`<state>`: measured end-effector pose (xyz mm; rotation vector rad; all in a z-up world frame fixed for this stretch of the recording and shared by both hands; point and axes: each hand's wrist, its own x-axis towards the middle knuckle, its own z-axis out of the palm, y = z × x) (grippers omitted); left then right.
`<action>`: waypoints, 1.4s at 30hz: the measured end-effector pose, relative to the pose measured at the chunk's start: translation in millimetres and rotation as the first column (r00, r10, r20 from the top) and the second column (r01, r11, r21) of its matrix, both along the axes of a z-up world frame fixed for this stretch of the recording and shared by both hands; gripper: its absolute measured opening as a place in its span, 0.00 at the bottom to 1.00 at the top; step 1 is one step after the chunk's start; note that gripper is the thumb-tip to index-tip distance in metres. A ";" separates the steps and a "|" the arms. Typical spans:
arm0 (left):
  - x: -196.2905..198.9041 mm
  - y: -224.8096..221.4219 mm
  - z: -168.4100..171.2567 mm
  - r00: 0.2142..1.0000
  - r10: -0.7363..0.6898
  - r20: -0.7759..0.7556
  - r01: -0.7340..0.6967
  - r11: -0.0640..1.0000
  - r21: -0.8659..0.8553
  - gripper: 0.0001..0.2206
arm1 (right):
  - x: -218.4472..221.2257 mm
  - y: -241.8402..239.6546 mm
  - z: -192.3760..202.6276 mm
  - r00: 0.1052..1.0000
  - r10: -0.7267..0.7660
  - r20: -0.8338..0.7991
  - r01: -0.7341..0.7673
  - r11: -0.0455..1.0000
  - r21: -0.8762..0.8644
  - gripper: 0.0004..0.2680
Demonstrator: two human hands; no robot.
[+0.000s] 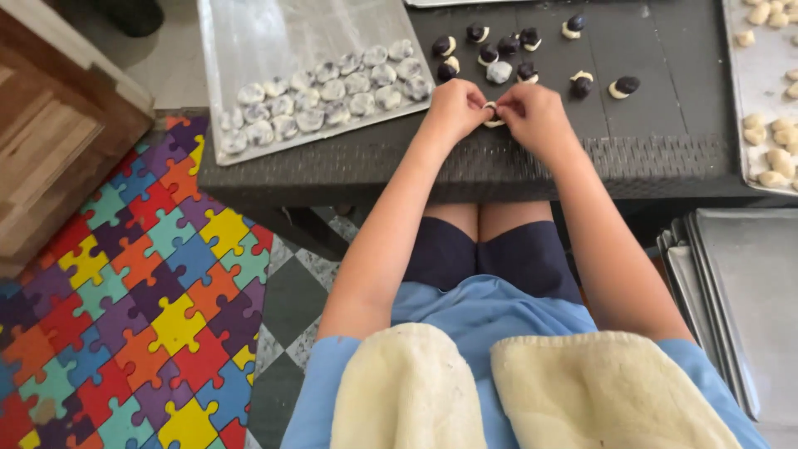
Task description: Preparing filled dough balls by placing a dark filling inside small pieces of dough and pinching them closed.
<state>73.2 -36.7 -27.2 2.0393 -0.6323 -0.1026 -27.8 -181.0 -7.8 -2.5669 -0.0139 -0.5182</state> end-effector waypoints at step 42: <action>-58.8 13.7 37.5 0.995 0.039 -0.091 -0.068 0.935 -0.348 0.16 | -5.3 18.9 26.5 0.986 -0.105 -0.129 0.152 0.884 0.442 0.04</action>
